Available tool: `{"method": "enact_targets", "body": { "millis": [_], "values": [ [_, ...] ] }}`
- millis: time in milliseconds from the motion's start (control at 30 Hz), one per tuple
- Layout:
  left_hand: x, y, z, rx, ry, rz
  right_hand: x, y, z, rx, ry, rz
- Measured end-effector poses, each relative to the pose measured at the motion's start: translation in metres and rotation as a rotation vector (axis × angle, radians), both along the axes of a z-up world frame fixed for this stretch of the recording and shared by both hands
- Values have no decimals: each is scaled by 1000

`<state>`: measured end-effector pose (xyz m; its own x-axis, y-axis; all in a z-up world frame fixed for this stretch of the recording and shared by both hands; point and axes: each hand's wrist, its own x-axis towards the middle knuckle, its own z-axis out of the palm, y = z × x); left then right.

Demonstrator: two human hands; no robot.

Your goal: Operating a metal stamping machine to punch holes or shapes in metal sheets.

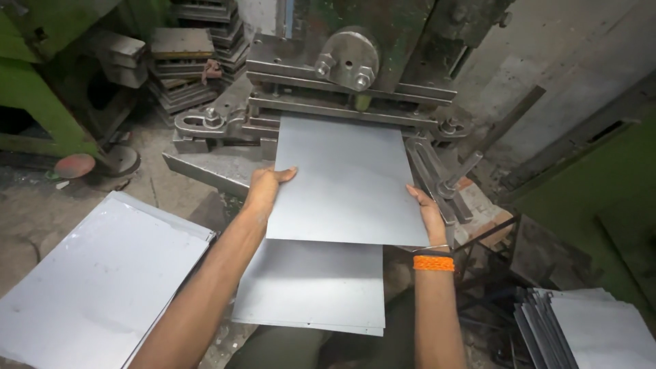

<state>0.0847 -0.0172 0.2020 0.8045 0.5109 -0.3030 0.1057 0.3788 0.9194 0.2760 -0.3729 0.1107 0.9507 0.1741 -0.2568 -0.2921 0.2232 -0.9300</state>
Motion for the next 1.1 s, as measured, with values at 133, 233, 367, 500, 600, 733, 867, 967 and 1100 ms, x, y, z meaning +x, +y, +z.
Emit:
{"method": "enact_targets", "body": {
  "millis": [133, 233, 367, 500, 600, 733, 867, 967, 1100],
  "values": [
    [6, 6, -11, -21, -11, 3, 2, -6, -7, -96, -113, 23],
    [5, 4, -8, -3, -14, -9, -6, -6, 0, -278, -294, 117],
    [0, 4, -7, -28, -15, 4, 2, -3, -4, -73, -95, 39],
    [7, 7, -15, -25, -15, 0, -6, -4, 2, -97, -154, 73],
    [2, 2, -8, -45, -28, -4, -1, 2, -1, 47, 22, -13],
    [11, 10, -26, -48, -40, -8, -8, 6, 6, 82, 49, -30],
    [32, 37, -91, -210, -117, -112, -18, 10, 3, -146, -219, 42],
    [14, 39, -117, -479, -220, -231, -78, 26, 51, -219, -268, 143],
    [-81, 6, -50, -709, -296, -400, -106, 30, 86, -531, -239, 402]
  ]
}}
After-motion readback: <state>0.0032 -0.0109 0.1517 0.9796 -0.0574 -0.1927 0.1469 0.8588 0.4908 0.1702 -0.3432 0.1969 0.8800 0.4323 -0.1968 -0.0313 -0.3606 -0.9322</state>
